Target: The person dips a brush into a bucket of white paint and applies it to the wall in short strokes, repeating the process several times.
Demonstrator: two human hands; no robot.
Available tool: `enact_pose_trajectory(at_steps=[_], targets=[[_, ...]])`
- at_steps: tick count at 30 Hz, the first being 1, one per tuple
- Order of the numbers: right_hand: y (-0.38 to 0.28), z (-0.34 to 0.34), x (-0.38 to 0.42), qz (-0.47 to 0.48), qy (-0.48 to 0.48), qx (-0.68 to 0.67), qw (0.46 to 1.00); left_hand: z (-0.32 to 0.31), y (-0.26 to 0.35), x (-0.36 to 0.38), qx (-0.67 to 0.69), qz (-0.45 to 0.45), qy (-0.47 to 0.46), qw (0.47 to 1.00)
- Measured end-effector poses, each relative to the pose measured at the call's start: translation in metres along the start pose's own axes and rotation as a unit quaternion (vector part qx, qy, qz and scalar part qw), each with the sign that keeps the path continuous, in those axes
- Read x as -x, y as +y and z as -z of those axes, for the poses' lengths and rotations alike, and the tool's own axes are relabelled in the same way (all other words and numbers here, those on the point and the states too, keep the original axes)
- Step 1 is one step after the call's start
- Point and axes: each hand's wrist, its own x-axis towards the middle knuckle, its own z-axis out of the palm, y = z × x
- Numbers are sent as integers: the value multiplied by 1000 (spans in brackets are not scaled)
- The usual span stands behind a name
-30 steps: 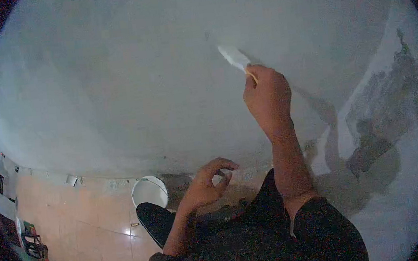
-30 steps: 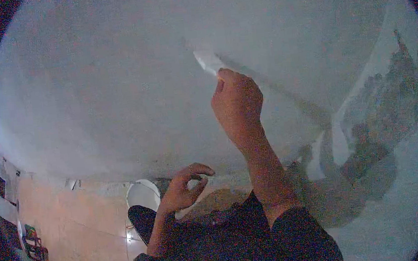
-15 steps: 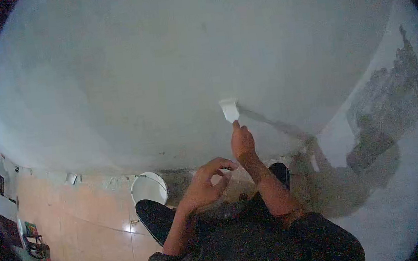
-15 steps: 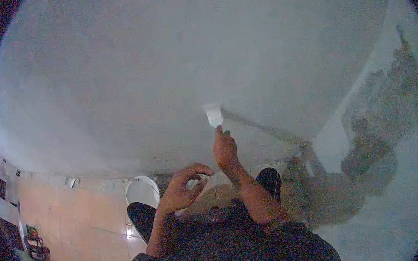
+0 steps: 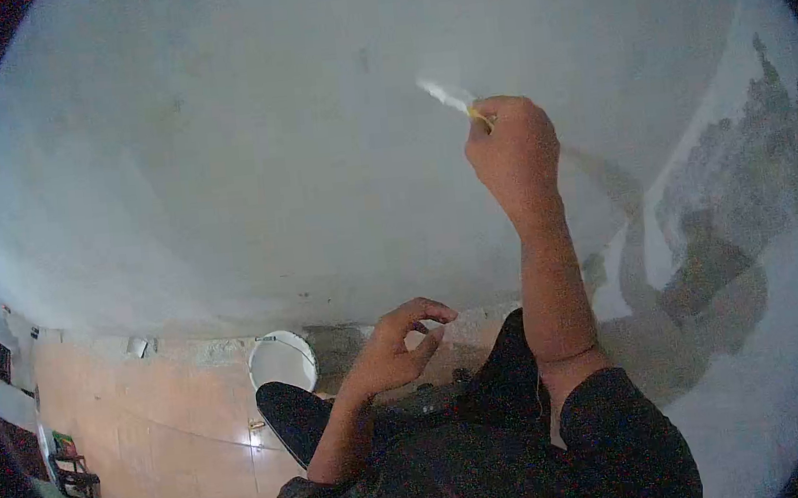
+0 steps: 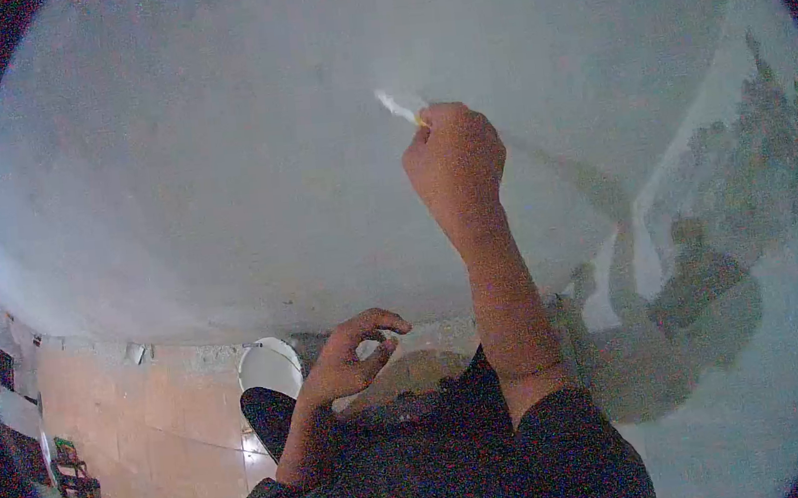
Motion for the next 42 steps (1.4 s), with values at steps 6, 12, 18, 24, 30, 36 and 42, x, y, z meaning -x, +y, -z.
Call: enact_pose_trajectory(at_steps=[6, 12, 18, 24, 30, 36, 42], targets=[[23, -26, 51, -2, 62, -21, 998, -8, 6, 1, 25, 30, -4, 999], [85, -135, 108, -242, -141, -128, 951, -15, -17, -9, 8, 6, -18, 1000], [121, -163, 191, -227, -191, -92, 950, -18, -12, -7, 14, 20, -27, 999], [113, -120, 166, -358, -269, -339, 827, -21, -6, -3, 23, 51, -41, 998], [47, -75, 56, -415, -209, -502, 730, -19, -6, -3, 38, 37, -45, 998], [-14, -6, -4, -307, -174, -549, 758, -11, 7, 4, 45, 50, -21, 998], [23, -93, 47, -323, -183, -494, 786, -2, 0, 3, 41, 22, -16, 999]])
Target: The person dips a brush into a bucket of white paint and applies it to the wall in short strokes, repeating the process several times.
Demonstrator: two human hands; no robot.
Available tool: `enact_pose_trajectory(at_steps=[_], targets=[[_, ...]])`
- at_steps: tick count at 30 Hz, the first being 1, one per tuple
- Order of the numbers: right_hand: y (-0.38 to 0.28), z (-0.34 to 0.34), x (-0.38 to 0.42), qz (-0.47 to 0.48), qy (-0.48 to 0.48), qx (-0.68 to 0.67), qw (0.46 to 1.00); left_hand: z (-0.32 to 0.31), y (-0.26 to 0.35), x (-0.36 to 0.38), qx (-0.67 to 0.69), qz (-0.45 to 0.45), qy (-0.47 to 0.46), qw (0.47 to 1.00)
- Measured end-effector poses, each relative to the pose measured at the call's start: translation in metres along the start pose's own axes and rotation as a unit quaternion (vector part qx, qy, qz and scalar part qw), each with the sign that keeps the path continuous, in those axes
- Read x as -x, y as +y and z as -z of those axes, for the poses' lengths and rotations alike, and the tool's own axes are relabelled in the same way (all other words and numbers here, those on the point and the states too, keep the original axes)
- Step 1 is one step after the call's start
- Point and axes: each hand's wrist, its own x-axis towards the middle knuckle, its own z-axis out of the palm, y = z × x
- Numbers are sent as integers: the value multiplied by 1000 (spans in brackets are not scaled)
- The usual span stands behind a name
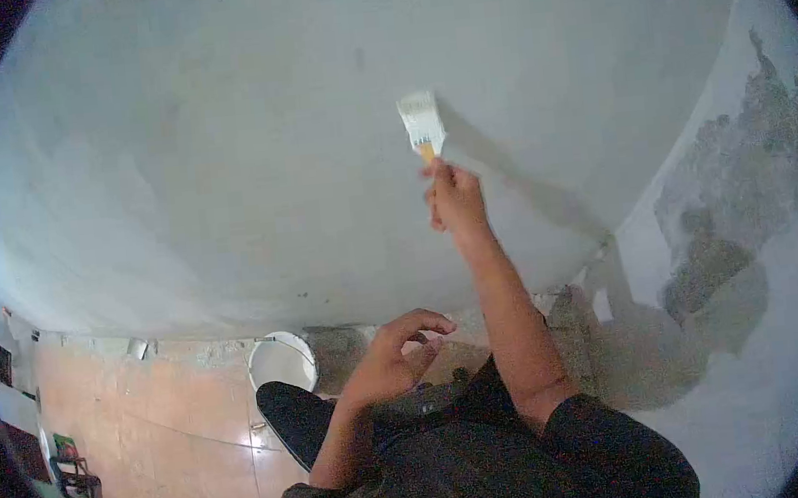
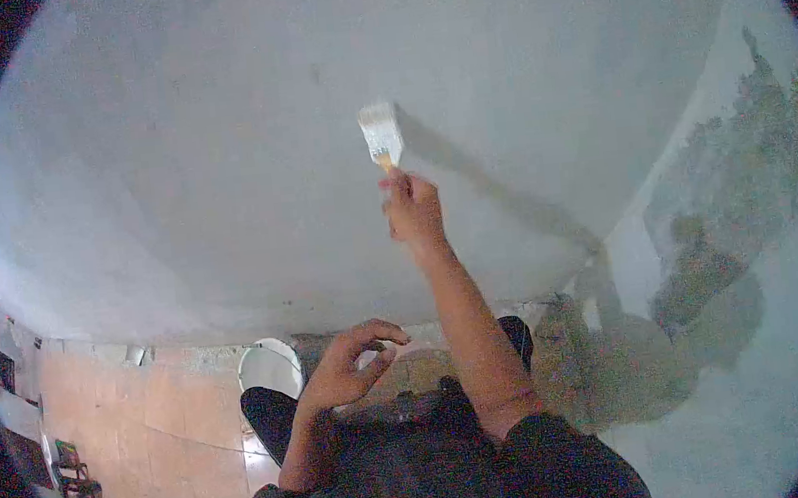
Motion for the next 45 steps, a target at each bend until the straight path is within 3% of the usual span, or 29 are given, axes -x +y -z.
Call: enact_pose_trajectory(at_steps=[2, 5, 7, 8, 11, 13, 14, 18, 21, 22, 26, 31, 33, 35, 38, 41, 43, 44, 45], targets=[[72, 12, -18, -10, -74, -32, 997, -3, -3, 2, 12, -2, -8, 1000], [114, 23, 6, -68, -92, -6, 993, -1, 3, 3, 20, 22, -11, 1000], [135, 34, 18, -178, -106, -62, 976, 2, 9, 6, -11, 5, -12, 1000], [140, 38, 23, -179, -105, -61, 976, 2, 8, 8, -9, 5, -12, 1000], [118, 37, 29, -231, -59, -25, 971, 10, 11, 6, -8, -2, 9, 1000], [98, 37, 31, -219, -58, 8, 974, 8, 10, 10, 9, -28, 38, 999], [92, 43, 23, -164, -91, 12, 982, 8, 12, 10, 9, -30, 39, 999], [-19, 23, -8, -189, -20, 12, 982, 14, 23, 8, 4, -47, 49, 998], [-100, 9, 8, -117, -72, 26, 990, 15, 28, 7, -1, -60, 43, 997], [-121, 2, 18, -46, -72, 47, 995, 15, 30, 7, 4, -64, 40, 997], [-124, -9, 28, 124, -35, 159, 979, 14, 27, 7, -20, -59, 38, 997], [-2, -9, -22, 166, 31, 299, 939, 13, 16, 8, -10, -70, 44, 997], [96, 3, -50, 229, -12, 317, 920, 15, 16, 7, -3, -65, 40, 997], [78, -4, 5, -43, -83, 172, 981, 15, 17, 6, -15, -63, 37, 997], [140, 12, 11, -108, -118, 162, 974, 12, 17, 7, -11, -54, 72, 996], [154, 15, 7, -170, -69, 107, 977, 14, 21, 6, 5, -25, 91, 995], [103, 12, 16, -201, -91, 130, 967, 17, 16, 6, 15, -34, 92, 995], [77, 8, 18, -148, -112, 91, 978, 18, 15, 6, 26, -40, 90, 995], [53, 1, 7, -188, -81, 93, 974, 18, 15, 8, 26, -41, 92, 995]])
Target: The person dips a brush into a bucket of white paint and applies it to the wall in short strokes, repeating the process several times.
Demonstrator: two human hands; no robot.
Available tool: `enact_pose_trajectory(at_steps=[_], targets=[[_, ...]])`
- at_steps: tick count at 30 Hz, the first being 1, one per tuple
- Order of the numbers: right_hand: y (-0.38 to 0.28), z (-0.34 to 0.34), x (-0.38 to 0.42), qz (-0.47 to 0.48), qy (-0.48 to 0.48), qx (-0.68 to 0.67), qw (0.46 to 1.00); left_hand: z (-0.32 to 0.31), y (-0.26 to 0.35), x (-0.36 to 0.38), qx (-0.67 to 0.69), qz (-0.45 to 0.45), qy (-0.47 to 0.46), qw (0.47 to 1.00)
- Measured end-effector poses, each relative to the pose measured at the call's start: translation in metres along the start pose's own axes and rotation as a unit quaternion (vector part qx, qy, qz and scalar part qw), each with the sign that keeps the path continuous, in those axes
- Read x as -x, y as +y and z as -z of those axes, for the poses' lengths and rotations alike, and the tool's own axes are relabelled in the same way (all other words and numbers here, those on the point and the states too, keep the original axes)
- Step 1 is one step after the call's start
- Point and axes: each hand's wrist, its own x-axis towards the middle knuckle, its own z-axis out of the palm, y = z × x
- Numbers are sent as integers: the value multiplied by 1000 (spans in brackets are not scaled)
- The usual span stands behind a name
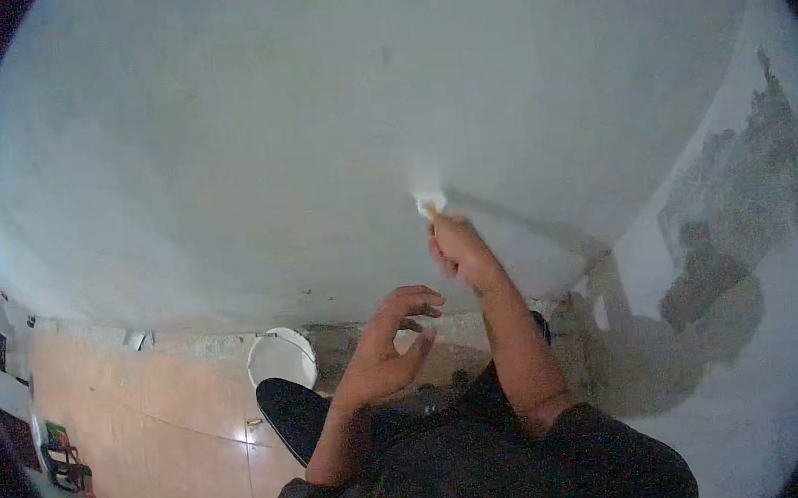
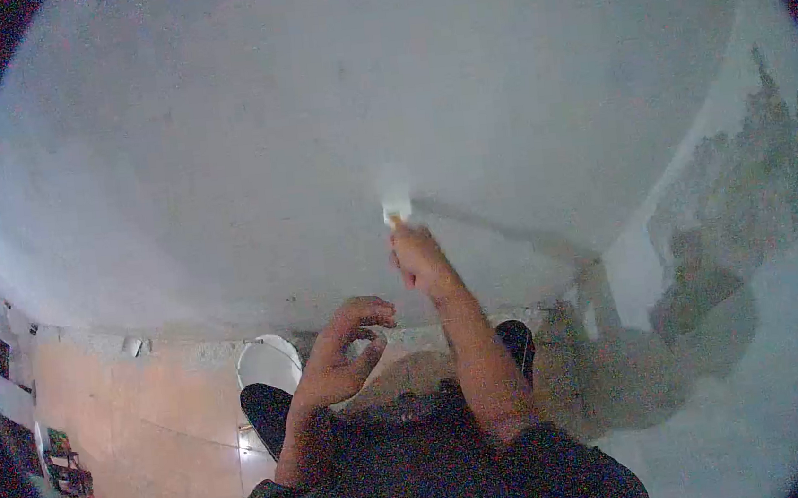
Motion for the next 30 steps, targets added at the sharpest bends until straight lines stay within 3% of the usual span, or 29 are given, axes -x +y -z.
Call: enact_pose_trajectory(at_steps=[1, 3, 6, 8, 10, 15, 17, 19, 21, 23, 24, 25, 26, 27, 29, 30], targets=[[-32, -3, 16, 2, 38, 6, 999, -1, 2, 4, -8, -7, -4, 1000], [-90, 5, 22, 30, -33, 5, 999, -1, 3, 7, -16, -9, -7, 1000], [-166, -4, 60, 136, -18, 13, 991, 0, 5, 5, -25, -8, -15, 1000], [-184, -7, 71, 164, -40, 30, 985, 2, 3, 5, -3, -29, -24, 999], [-187, -14, 86, 249, 17, 87, 965, 3, 4, 4, -12, -39, -22, 999], [-138, -26, 51, 268, 52, 150, 950, 6, 12, 0, -14, -41, -13, 999], [-91, -29, -6, 327, 162, 211, 907, 9, 16, -7, -38, -34, 19, 999], [-46, -32, -23, 318, 165, 199, 912, 15, 21, -16, -53, -49, 25, 997], [37, -26, -93, 342, 137, 231, 901, 18, 32, -22, -75, -39, 49, 995], [24, -35, -33, 163, 76, 239, 954, 20, 37, -28, -84, -61, 49, 993], [49, -30, -37, 164, 77, 239, 954, 20, 38, -28, -94, -82, 48, 991], [87, -18, -57, 124, -40, 77, 988, 22, 37, -27, -82, -90, 29, 992], [105, -11, -70, 79, -156, -87, 981, 22, 39, -25, -83, -93, 29, 992], [96, -12, -66, 81, -156, -86, 981, 21, 41, -22, -81, -93, 28, 992], [49, -16, -35, 159, -60, 165, 971, 19, 42, -11, -83, -101, 29, 991], [4, -22, -1, 93, -47, 90, 991, 19, 42, -8, -64, -100, 18, 993]])
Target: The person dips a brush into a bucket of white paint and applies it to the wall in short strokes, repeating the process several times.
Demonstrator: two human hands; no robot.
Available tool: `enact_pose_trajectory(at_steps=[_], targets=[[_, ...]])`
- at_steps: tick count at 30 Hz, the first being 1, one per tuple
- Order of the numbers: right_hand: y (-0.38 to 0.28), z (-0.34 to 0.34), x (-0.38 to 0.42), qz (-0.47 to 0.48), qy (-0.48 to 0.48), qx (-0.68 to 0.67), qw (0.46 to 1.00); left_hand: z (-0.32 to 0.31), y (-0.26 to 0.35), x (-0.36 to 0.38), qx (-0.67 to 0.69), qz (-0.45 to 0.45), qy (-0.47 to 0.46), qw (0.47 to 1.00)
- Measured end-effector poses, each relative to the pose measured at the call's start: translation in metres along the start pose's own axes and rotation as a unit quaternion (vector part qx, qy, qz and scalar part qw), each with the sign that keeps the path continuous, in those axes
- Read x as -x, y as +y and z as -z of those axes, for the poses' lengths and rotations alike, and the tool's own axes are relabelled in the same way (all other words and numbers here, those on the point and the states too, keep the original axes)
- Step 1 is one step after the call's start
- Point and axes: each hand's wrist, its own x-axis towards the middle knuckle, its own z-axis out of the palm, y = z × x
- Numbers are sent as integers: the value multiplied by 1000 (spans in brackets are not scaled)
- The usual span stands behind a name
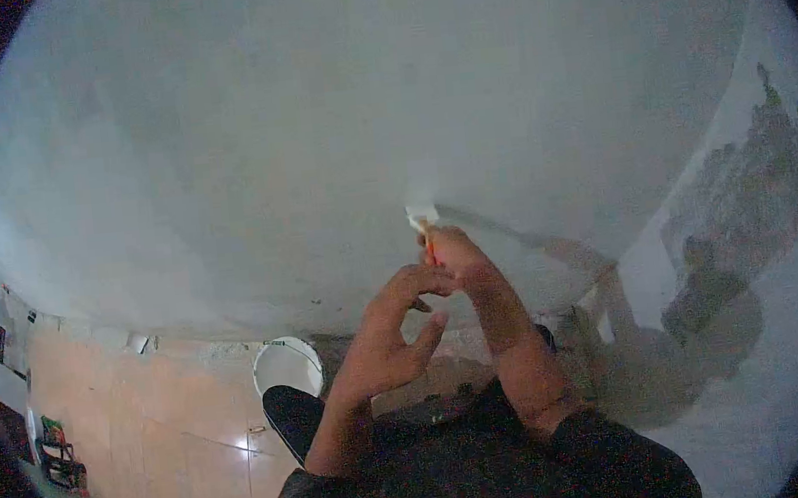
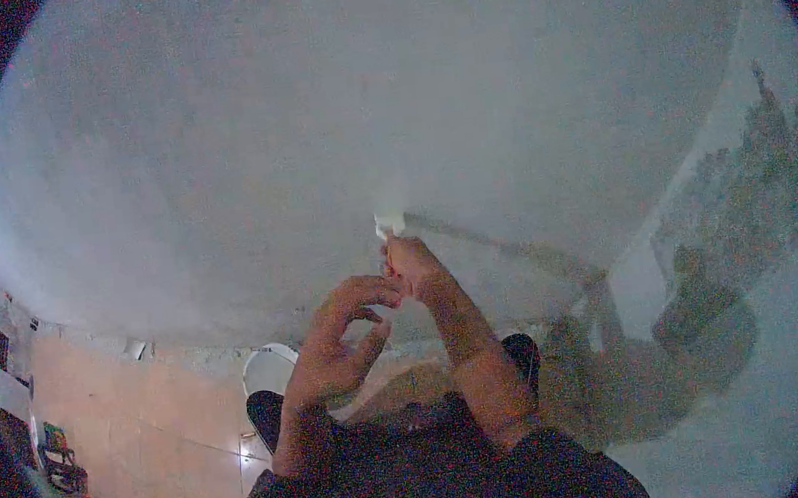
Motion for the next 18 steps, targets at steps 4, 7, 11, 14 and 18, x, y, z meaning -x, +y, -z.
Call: enact_pose_trajectory(at_steps=[4, 7, 11, 14, 18], targets=[[-141, 22, 7, -25, -9, -186, 982, 4, 9, 8, 24, -3, -17, 1000], [-221, 25, 22, 19, -22, -232, 972, 7, 15, 14, 21, 7, -12, 1000], [-261, 20, 50, 157, -14, -134, 978, 9, 15, 19, 27, -6, -3, 1000], [-256, 12, 68, 198, 42, -70, 977, 8, 14, 16, 17, 0, -5, 1000], [-182, 12, 3, 229, 135, 95, 959, 6, 12, 16, 32, 8, -13, 999]])
